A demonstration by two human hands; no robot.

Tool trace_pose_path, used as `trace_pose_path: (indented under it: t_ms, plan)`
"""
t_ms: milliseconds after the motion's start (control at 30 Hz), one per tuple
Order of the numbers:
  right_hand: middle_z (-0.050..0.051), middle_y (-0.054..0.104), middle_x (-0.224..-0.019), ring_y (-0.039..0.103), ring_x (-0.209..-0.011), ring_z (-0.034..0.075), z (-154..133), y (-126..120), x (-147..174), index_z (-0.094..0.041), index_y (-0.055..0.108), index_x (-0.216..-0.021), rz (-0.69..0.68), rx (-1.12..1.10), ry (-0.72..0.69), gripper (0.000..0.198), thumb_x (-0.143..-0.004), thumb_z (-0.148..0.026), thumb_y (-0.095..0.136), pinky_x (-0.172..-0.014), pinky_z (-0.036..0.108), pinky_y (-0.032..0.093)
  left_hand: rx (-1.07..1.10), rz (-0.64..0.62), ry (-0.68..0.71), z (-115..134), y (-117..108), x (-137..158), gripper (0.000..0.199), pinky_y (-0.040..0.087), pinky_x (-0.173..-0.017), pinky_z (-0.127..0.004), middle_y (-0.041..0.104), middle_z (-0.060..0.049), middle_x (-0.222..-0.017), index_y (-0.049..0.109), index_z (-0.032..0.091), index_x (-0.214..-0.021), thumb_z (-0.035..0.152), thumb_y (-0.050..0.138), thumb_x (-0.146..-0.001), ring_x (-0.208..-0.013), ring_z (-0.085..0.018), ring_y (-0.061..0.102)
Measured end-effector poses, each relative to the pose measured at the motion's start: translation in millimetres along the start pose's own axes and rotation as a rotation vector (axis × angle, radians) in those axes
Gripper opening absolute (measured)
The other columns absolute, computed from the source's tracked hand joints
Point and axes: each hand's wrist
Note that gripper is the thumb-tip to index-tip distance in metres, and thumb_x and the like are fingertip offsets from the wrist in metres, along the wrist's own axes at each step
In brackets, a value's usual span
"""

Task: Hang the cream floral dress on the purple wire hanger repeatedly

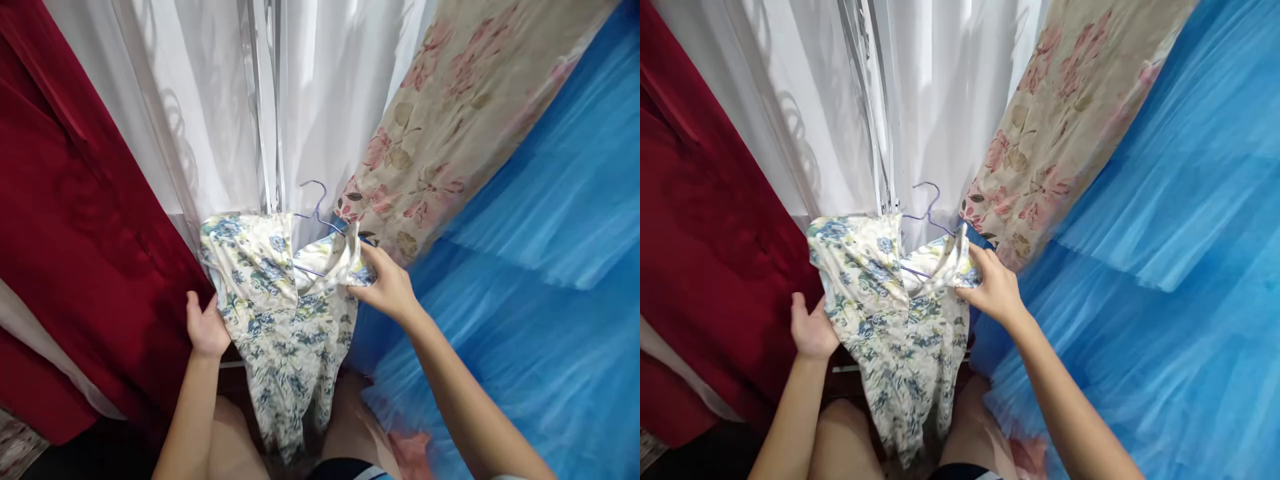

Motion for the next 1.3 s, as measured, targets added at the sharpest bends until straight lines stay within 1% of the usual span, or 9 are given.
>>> trace_pose_path:
  t_ms: [167,333,467,567,733,933,1100,1167,1300]
  plan:
    - [0.008,0.061,-0.125,0.063,-0.106,0.034,-23.0,-3.3,-23.7,-0.027,0.042,-0.143,-0.157,-0.061,-0.169,0.085,-0.063,-0.032,0.072,-0.080,0.036,0.050,0.244,0.375,-0.086,-2.3,-17.8,27.6,0.068,0.038,-0.116,-0.045,0.053,-0.001,-0.144,0.036,0.035,-0.149,0.051,0.058,-0.086,-0.139,-0.029,0.043]
    - [0.011,0.058,-0.124,0.063,-0.100,0.033,-26.3,0.4,-7.2,-0.025,0.038,-0.146,-0.257,-0.093,-0.250,0.087,-0.064,-0.025,0.067,-0.079,0.041,0.051,0.210,0.368,-0.265,-44.7,-7.7,55.5,0.062,0.041,-0.113,-0.045,0.059,-0.006,-0.138,0.050,0.028,-0.138,0.038,0.070,-0.080,-0.134,-0.029,0.050]
    - [0.014,0.047,-0.137,0.050,-0.122,0.039,-32.8,13.0,25.9,-0.027,0.051,-0.135,0.058,-0.219,-0.224,0.063,-0.073,-0.027,0.066,-0.098,0.052,0.043,0.060,0.252,-0.368,-78.0,10.2,78.7,0.052,0.041,-0.112,-0.045,0.066,-0.014,-0.127,0.064,0.018,-0.119,0.047,0.074,-0.076,-0.127,-0.032,0.056]
    - [0.011,0.060,-0.107,0.058,-0.102,0.032,-47.3,41.3,64.5,-0.026,0.061,-0.106,0.295,-0.521,0.014,0.021,-0.086,-0.030,0.059,-0.088,0.047,0.047,0.091,0.266,-0.404,-86.3,25.8,94.3,0.049,0.042,-0.111,-0.042,0.064,-0.012,-0.131,0.065,0.021,-0.118,0.053,0.068,-0.080,-0.131,-0.030,0.053]
    - [0.002,0.061,-0.075,0.057,-0.070,0.022,-76.5,107.2,95.3,-0.023,0.054,-0.079,-0.481,-0.765,0.305,0.025,-0.092,-0.044,0.055,-0.065,0.033,0.041,0.077,0.331,-0.385,-80.8,43.2,105.1,0.048,0.037,-0.116,-0.039,0.061,-0.008,-0.136,0.064,0.025,-0.120,0.049,0.071,-0.079,-0.138,-0.028,0.045]
    - [-0.004,0.042,-0.059,0.040,-0.057,0.016,-100.6,144.1,77.1,-0.023,0.040,-0.064,-0.410,-0.907,0.334,0.040,-0.093,-0.047,0.053,-0.057,0.029,0.029,-0.050,0.359,-0.389,-69.3,22.4,109.4,0.041,0.043,-0.109,-0.040,0.066,-0.011,-0.126,0.065,0.022,-0.112,0.052,0.064,-0.084,-0.128,-0.029,0.055]
    - [-0.004,0.045,-0.053,0.032,-0.047,0.012,-94.1,142.9,87.3,-0.022,0.047,-0.060,-0.456,-1.179,0.534,0.043,-0.084,-0.054,0.063,-0.050,0.027,0.022,-0.388,0.771,-0.019,-57.5,11.3,118.4,0.044,0.045,-0.106,-0.041,0.055,-0.012,-0.131,0.049,0.024,-0.122,0.045,0.063,-0.086,-0.126,-0.028,0.053]
    - [-0.004,0.048,-0.052,0.033,-0.046,0.011,-93.0,138.9,93.5,-0.021,0.053,-0.060,-0.445,-1.182,0.558,0.040,-0.082,-0.051,0.067,-0.049,0.027,0.023,-0.484,0.677,0.119,-55.2,24.4,117.4,0.036,0.044,-0.106,-0.039,0.055,-0.012,-0.126,0.049,0.026,-0.117,0.039,0.064,-0.086,-0.123,-0.026,0.053]
    - [-0.001,0.057,-0.054,0.044,-0.048,0.012,-99.5,126.7,99.3,-0.019,0.059,-0.063,-0.460,-1.166,0.532,0.031,-0.080,-0.043,0.071,-0.049,0.026,0.031,-0.445,0.125,0.150,-59.6,68.3,102.0,0.026,0.049,-0.092,-0.036,0.063,-0.008,-0.108,0.055,0.024,-0.113,0.027,0.060,-0.087,-0.104,-0.024,0.061]
Point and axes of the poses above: each hand's wrist, its own x-axis away from the middle knuckle, its own y-axis out of the palm, z = x × y
